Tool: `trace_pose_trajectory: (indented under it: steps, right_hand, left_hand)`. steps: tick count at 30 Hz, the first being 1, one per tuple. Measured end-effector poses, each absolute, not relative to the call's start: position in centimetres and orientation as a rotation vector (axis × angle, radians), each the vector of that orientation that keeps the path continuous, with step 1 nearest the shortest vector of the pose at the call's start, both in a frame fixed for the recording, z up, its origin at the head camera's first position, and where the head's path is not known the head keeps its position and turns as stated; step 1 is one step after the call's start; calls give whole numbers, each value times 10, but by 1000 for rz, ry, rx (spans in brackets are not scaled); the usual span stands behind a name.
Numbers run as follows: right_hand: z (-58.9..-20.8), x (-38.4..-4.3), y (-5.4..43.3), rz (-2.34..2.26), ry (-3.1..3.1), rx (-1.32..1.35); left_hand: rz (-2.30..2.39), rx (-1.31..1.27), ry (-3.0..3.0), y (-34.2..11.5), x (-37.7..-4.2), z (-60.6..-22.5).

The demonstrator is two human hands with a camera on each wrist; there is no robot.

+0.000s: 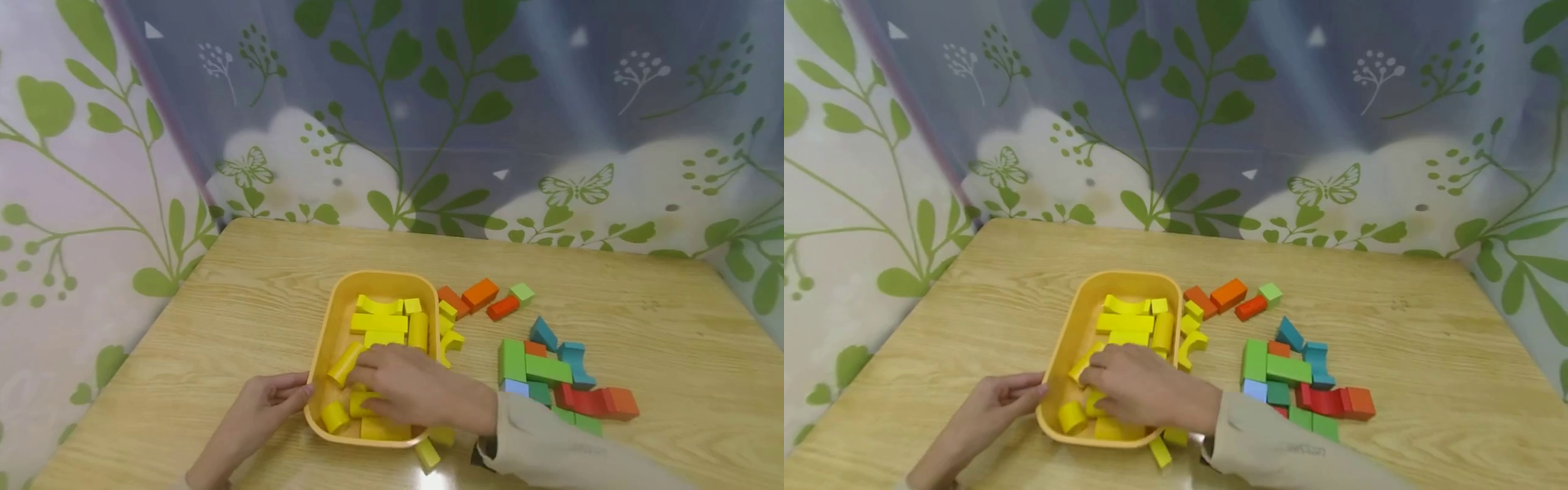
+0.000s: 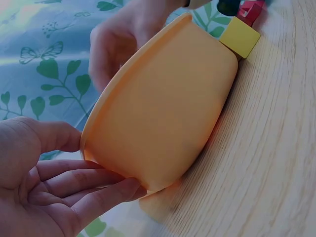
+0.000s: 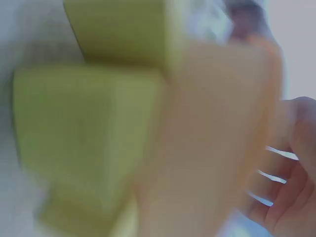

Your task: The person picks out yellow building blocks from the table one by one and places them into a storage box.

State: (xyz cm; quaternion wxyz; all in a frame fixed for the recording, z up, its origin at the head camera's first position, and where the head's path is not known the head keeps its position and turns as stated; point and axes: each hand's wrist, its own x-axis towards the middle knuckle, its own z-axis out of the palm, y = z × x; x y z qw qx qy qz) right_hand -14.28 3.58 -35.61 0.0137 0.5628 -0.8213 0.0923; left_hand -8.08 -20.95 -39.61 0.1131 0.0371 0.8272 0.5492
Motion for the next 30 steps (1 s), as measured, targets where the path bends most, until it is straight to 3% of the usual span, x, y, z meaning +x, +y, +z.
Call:
trace_pose_trajectory:
  steps: [5, 12, 19, 30]
  right_hand:
    - [-341, -152, 92, 593, -2679, 1382]
    - [-357, -168, 136, 416, -2839, 1104]
    - [-379, -184, 137, 380, -2852, 1049]
    - [-382, -189, 135, 327, -2888, 980]
  left_hand:
    - [1547, 50, 2481, -208, -80, -392]
    - [1528, 30, 2505, -212, -78, -392]
    - [1561, 44, 2467, -210, -77, -397]
    - [1535, 48, 2497, -207, -81, -397]
